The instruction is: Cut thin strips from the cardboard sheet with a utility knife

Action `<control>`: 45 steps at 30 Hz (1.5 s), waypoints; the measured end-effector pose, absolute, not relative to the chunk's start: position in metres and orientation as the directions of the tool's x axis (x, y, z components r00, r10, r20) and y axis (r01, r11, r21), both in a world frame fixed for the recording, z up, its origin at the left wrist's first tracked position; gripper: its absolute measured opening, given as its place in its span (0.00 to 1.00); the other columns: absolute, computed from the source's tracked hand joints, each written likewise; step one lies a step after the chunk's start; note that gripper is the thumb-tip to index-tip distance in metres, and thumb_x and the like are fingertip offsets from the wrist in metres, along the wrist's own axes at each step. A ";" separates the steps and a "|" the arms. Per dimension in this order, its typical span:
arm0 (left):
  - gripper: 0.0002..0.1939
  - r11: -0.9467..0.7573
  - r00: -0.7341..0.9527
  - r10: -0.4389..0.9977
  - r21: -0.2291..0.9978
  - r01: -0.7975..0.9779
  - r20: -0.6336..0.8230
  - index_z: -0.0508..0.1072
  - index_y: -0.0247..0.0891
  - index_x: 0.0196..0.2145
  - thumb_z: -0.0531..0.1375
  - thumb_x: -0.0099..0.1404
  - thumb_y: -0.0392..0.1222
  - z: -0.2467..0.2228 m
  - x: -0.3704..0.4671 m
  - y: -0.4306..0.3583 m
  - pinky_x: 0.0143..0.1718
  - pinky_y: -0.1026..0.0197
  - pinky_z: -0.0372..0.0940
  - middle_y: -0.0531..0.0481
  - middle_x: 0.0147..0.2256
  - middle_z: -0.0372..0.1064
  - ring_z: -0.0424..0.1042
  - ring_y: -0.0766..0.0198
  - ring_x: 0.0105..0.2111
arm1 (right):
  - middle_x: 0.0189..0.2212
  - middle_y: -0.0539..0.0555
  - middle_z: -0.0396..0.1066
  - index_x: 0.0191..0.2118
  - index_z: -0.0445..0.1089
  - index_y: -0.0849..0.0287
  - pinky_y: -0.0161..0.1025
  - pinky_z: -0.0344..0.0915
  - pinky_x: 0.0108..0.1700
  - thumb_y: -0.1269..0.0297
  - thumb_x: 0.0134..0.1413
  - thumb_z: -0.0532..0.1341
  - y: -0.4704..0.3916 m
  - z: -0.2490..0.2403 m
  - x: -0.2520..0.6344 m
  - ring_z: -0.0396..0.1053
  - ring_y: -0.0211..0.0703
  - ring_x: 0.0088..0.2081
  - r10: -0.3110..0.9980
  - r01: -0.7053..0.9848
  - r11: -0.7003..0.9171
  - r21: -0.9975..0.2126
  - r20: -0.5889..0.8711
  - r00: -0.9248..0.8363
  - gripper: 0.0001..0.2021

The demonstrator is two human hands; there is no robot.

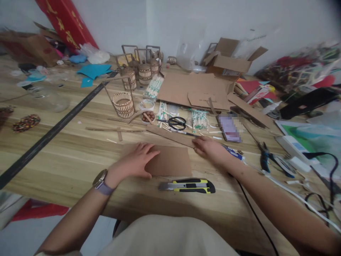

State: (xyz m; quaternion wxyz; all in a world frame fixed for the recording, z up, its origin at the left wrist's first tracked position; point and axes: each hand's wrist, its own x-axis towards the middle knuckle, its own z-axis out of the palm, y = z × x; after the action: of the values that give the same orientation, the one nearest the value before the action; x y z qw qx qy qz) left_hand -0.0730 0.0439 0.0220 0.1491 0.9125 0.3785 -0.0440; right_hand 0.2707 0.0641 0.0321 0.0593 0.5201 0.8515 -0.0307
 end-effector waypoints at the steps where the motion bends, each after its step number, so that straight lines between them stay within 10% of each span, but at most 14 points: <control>1: 0.49 -0.679 0.722 0.663 0.249 0.691 -0.195 0.62 0.40 0.67 0.74 0.52 0.53 0.019 -0.072 0.046 0.66 0.38 0.51 0.31 0.68 0.53 0.54 0.35 0.67 | 0.47 0.64 0.76 0.52 0.73 0.63 0.43 0.67 0.51 0.67 0.66 0.54 0.066 0.033 0.270 0.74 0.51 0.49 0.880 0.886 0.462 0.034 -0.146 -0.452 0.15; 10: 0.31 -0.749 0.758 0.651 0.191 0.634 0.033 0.72 0.35 0.59 0.69 0.63 0.52 0.020 -0.055 0.042 0.65 0.39 0.55 0.30 0.67 0.56 0.55 0.38 0.68 | 0.34 0.64 0.80 0.52 0.71 0.64 0.39 0.62 0.29 0.67 0.67 0.50 0.060 0.048 0.265 0.78 0.54 0.33 0.947 0.908 0.319 0.270 -0.129 -0.294 0.16; 16: 0.12 -0.704 0.566 0.690 0.240 0.668 0.450 0.78 0.38 0.42 0.56 0.75 0.45 0.047 -0.092 0.021 0.47 0.53 0.70 0.45 0.42 0.78 0.77 0.57 0.43 | 0.46 0.62 0.80 0.55 0.71 0.63 0.38 0.69 0.37 0.78 0.63 0.53 0.011 0.033 0.232 0.78 0.48 0.42 0.723 0.715 0.637 0.287 0.098 -0.684 0.19; 25: 0.27 -0.623 0.637 0.771 0.228 0.748 0.016 0.73 0.36 0.56 0.69 0.63 0.50 0.001 -0.126 0.044 0.62 0.36 0.61 0.33 0.65 0.61 0.57 0.37 0.66 | 0.58 0.64 0.73 0.61 0.69 0.60 0.51 0.72 0.53 0.59 0.67 0.58 0.018 0.014 0.244 0.71 0.57 0.57 0.701 0.702 0.711 0.049 0.037 -0.712 0.20; 33: 0.23 -0.612 0.626 0.778 0.286 0.737 0.052 0.72 0.40 0.60 0.61 0.71 0.49 -0.004 -0.133 0.033 0.64 0.39 0.60 0.39 0.66 0.62 0.57 0.43 0.67 | 0.61 0.64 0.69 0.62 0.70 0.57 0.54 0.67 0.61 0.54 0.68 0.56 0.039 0.014 0.275 0.67 0.55 0.62 0.704 0.670 0.685 -0.285 0.023 -0.710 0.22; 45: 0.16 -0.655 0.640 0.743 0.405 0.638 0.194 0.78 0.42 0.54 0.54 0.75 0.43 -0.006 -0.155 0.033 0.57 0.44 0.68 0.43 0.57 0.74 0.69 0.52 0.58 | 0.62 0.64 0.69 0.63 0.69 0.59 0.56 0.66 0.62 0.59 0.69 0.54 0.036 0.008 0.288 0.66 0.56 0.63 0.745 0.708 0.637 -0.305 0.004 -0.668 0.22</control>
State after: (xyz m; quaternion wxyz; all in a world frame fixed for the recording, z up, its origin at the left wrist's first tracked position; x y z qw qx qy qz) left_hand -0.1549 0.0327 -0.0062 0.1513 0.8929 0.3867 0.1740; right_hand 0.2885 0.0360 0.0080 -0.0647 0.4025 0.9023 -0.1400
